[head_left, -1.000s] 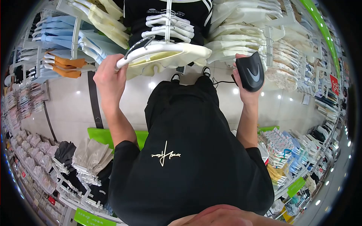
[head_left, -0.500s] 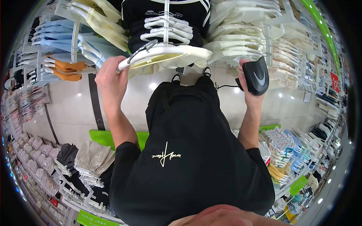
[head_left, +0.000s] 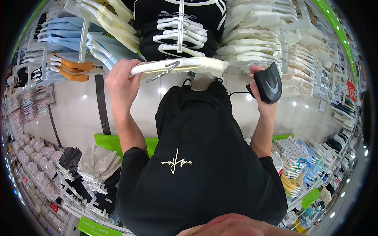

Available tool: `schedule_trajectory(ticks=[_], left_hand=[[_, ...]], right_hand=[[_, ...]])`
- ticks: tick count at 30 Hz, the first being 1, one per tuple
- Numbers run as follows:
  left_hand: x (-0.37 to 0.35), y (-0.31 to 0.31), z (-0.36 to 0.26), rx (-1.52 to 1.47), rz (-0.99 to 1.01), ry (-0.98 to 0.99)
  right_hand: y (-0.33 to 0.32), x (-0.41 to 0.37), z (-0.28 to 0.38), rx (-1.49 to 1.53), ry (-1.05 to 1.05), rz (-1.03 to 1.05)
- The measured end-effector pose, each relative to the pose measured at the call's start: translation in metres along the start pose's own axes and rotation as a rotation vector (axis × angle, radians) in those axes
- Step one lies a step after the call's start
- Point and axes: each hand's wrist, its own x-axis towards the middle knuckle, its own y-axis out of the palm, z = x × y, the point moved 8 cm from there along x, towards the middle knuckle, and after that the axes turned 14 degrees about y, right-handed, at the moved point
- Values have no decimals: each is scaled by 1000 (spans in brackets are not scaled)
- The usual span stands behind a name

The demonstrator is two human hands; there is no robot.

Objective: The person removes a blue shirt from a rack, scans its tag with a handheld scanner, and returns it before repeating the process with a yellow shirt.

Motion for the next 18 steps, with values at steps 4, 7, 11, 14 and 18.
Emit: schedule_trajectory(ticks=[4,7,11,14,18], left_hand=[[-1,-1,1,-31,-36,5],[-3,0,5,-78,-41,-51],[8,2,-13,-128,9,42],[15,14,-35,-123,46,177],[11,33,-46,-103,125,222]], right_hand=[[14,-2,7,145,-22,117],[31,-5,26,78,-159,231],[54,-10,64,-145,-368,370],[88,-18,78,-191,-471,503],[114,-20,41,-311,-128,748]])
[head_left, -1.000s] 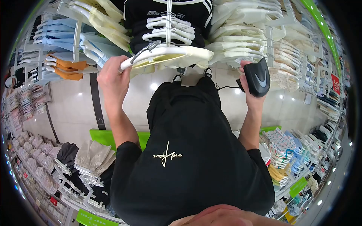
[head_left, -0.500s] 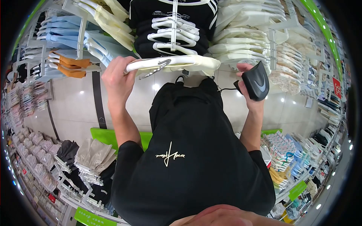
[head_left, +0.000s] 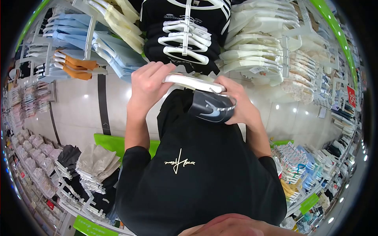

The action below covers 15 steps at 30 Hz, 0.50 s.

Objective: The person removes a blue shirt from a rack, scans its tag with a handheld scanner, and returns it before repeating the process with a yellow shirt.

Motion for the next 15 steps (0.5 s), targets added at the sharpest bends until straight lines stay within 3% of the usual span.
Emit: schedule_trajectory(ticks=[2,4,6,8,10,12,15], left_hand=[[-9,-2,10,-135,-38,-35],[-27,0,29,-376,-104,-155],[-51,14,57,-723,-199,-342],[-68,46,64,-912,-109,-404],[-104,96,73,-960,3,-379],[-126,150,61,-896,317,-567],[-142,204,62,-1045,38,-685]], right_hand=[[5,-2,-17,50,87,71],[-12,-12,-19,321,-1,-14],[-16,-49,-64,791,-103,-275],[-35,-69,-86,878,-69,-264],[-39,-82,-100,879,4,-435],[-74,-65,-34,634,-96,-459],[-110,-48,17,463,-264,-501]])
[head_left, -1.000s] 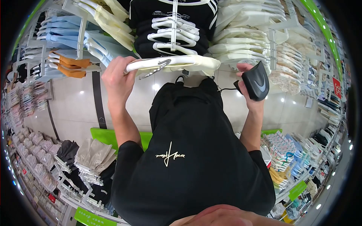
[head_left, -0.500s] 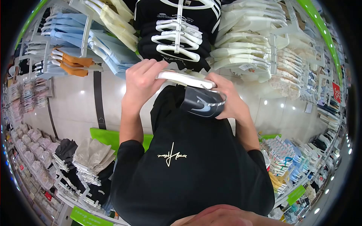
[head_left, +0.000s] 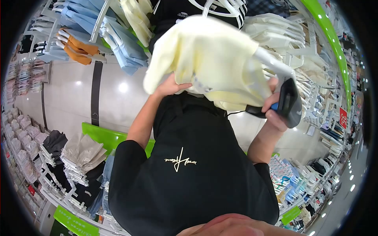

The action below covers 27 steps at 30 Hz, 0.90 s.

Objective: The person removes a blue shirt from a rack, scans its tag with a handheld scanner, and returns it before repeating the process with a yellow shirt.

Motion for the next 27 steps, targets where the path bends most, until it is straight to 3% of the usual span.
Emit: schedule_trajectory(ticks=[6,14,17,19,22,24,26,27], left_hand=[[-25,-19,23,-218,-77,-255],[-41,-67,33,-146,-134,-254],[-52,-74,56,-492,-230,-386],[-53,-76,23,-708,-401,-256],[-58,-77,-4,-856,-498,20],[-60,-61,8,-1320,-526,99],[-81,-61,66,-364,-424,-7],[-95,-49,99,-498,-563,-310]], right_hand=[[-51,-5,-37,9,352,-416],[-76,-15,-73,156,341,-495],[-78,-18,-76,153,334,-493],[-81,-21,-79,149,359,-509],[-77,-23,-77,127,391,-531],[-72,-28,-76,133,408,-516],[-65,-26,-80,178,392,-469],[-63,-24,-80,183,393,-475]])
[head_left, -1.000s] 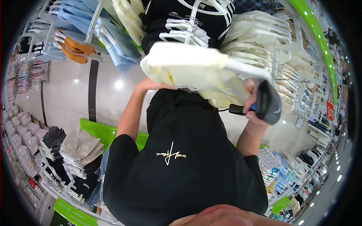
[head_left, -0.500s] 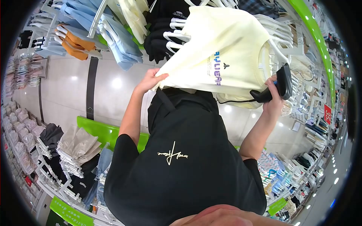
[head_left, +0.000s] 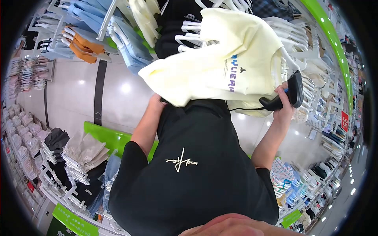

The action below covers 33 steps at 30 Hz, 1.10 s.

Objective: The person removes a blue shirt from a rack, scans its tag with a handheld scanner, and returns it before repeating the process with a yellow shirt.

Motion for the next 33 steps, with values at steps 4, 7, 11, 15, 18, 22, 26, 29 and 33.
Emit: schedule_trajectory(ticks=[4,7,11,15,18,22,26,29,33], left_hand=[[-9,72,-18,-617,121,-304],[-9,77,-60,-630,165,-182],[4,85,-66,-1105,592,-133],[0,96,-15,12,374,-126],[-2,134,-2,98,568,-135],[17,140,-16,71,580,-143],[0,141,-90,-628,595,62],[2,143,-100,-1034,495,-72],[0,137,-21,-409,324,-173]], right_hand=[[-4,-2,-3,-18,-2,-48],[-12,0,-7,-7,2,-85],[-5,-3,0,17,-14,-37],[-2,-10,5,8,-44,25],[0,-20,15,-38,-108,129],[10,-29,40,-87,-182,171],[-21,-27,42,-88,-207,108],[-24,-29,41,22,-140,102],[-33,-30,31,-85,-147,91]])
